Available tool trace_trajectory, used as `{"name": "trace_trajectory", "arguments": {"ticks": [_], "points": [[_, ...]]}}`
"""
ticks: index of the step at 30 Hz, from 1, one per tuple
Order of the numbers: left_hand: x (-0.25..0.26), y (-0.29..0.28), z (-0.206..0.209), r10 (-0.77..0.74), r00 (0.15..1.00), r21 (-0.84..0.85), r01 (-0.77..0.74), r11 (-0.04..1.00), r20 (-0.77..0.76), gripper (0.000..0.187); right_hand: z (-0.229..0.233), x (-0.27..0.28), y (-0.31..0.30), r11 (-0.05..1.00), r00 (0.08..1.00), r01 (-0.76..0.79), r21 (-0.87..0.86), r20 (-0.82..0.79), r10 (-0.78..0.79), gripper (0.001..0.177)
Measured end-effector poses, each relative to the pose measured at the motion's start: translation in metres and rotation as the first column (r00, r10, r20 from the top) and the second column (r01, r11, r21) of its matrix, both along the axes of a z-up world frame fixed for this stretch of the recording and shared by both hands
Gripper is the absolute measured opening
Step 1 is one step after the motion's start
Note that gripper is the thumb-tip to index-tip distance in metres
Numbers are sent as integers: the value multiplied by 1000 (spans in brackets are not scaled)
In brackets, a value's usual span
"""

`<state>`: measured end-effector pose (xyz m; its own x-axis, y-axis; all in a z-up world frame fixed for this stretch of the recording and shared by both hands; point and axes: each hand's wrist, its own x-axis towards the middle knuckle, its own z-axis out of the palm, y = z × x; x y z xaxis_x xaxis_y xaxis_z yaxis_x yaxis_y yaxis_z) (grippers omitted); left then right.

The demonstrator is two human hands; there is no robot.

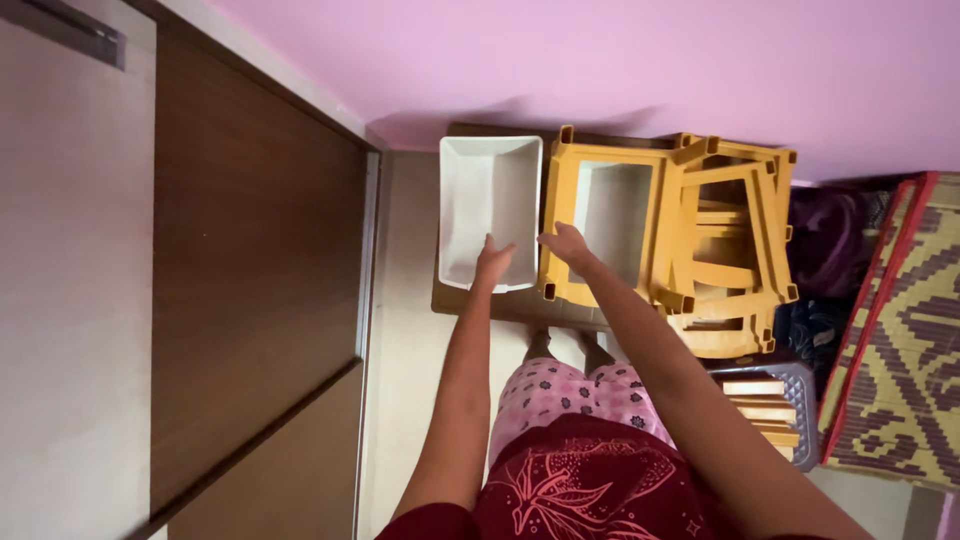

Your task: The person assembles a modular storage unit by inserting yellow plastic corner connectors into white rectangular bins and stacking them. They repeatedly pick up connectors, align them with the bin corners, and press them into place, then stack additional bins on top.

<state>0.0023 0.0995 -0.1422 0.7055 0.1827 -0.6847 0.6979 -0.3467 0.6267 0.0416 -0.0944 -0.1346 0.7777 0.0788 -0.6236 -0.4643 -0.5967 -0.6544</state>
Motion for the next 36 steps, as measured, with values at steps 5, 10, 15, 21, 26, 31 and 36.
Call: {"name": "trace_trajectory", "arguments": {"ticks": [5, 10, 15, 21, 26, 31, 36], "points": [[10, -28, 8, -22, 998, -57, 25, 998, 50, 101, 11, 5, -31, 993, 997, 70, -93, -39, -74, 79], [14, -48, 13, -105, 988, -112, 118, 987, 112, 94, 23, -4, -84, 974, 968, 219, -51, -111, -223, 78], [11, -72, 13, -231, 962, -168, 254, 953, 144, 86, 32, -17, -145, 967, 979, 203, -153, 6, -204, 63], [8, -114, 5, -471, 867, 46, 470, 881, 163, 75, 31, -55, -191, 935, 946, 324, -147, 64, -317, 61], [-1, -159, 10, -567, 762, 56, 581, 812, 312, 66, 35, -85, -212, 909, 889, 392, -138, 312, -336, 61], [-21, -194, 16, -615, 745, 10, 635, 773, 260, 64, 30, -108, -236, 907, 920, 364, -214, 235, -314, 60], [-34, -220, 15, -703, 657, 11, 729, 685, 271, 69, 26, -115, -255, 918, 904, 360, -164, 303, -301, 60]]}}
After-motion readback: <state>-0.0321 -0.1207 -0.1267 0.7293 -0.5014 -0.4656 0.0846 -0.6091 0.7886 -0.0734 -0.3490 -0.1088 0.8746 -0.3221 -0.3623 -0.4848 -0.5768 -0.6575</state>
